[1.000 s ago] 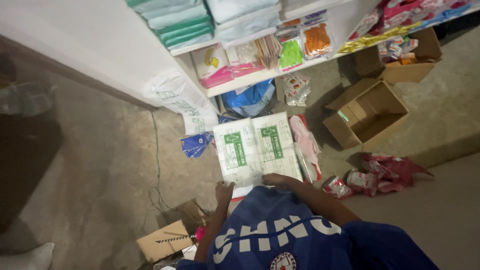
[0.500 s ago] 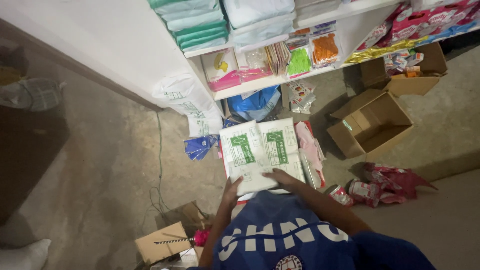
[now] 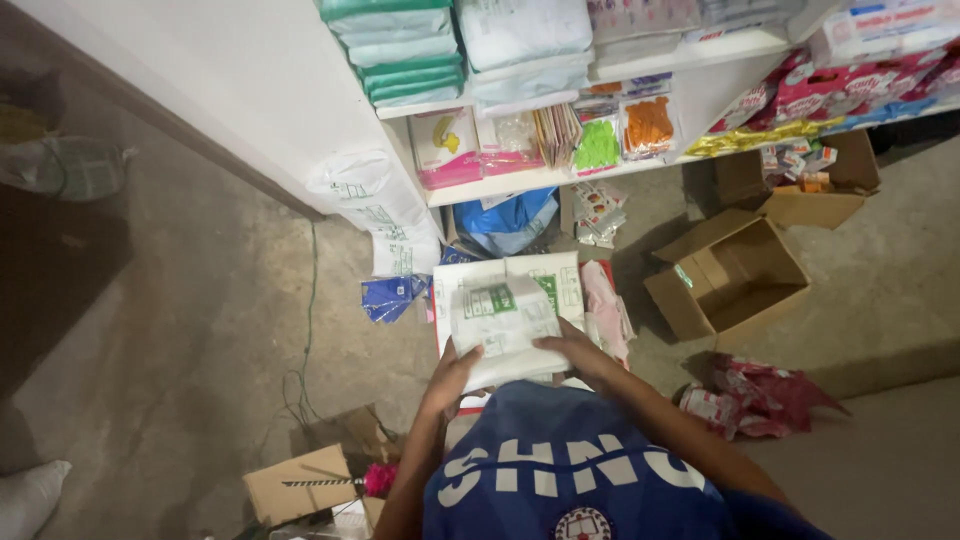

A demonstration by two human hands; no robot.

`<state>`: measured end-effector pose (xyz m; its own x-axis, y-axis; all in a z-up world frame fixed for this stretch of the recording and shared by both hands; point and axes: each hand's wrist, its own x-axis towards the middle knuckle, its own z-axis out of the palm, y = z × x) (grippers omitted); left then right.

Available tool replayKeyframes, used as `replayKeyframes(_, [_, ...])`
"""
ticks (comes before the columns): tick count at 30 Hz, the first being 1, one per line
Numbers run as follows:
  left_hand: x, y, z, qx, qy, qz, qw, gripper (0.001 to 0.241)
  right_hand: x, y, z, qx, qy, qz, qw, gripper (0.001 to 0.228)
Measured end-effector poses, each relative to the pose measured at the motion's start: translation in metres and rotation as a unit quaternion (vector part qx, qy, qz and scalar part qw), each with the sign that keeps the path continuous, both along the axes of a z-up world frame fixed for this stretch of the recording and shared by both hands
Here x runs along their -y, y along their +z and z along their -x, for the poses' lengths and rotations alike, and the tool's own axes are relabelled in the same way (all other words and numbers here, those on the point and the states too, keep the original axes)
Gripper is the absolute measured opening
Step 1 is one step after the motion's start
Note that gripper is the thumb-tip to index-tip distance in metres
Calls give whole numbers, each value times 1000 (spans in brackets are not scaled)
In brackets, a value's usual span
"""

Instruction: Restocking plastic bag packages from a box onto shelves in a storage area.

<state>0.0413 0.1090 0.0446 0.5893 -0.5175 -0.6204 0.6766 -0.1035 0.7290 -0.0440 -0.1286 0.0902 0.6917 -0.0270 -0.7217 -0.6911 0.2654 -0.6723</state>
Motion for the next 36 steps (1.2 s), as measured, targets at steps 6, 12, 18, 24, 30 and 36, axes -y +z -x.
replayKeyframes(6, [48, 61, -26, 65, -44, -54, 995, 63, 50, 45, -10, 40, 2, 50, 998, 72])
replayKeyframes(12, [86, 171, -52, 427, -28, 89, 900, 73, 81, 184, -22, 179, -68, 130, 973, 73])
replayKeyframes(18, [135, 211, -118, 435, 16, 106, 894, 82, 126, 195, -82, 453, -49, 205, 866, 77])
replayKeyframes(24, [179, 128, -175, 247, 88, 85, 961, 72, 146, 150, -149, 227, -40, 232, 945, 81])
replayKeyframes(30, [173, 146, -163, 285, 101, 124, 945, 68, 149, 121, -149, 526, 38, 262, 808, 125])
replayKeyframes(36, [190, 188, -182, 293, 139, 3, 946, 85, 161, 137, -171, 462, 42, 363, 808, 112])
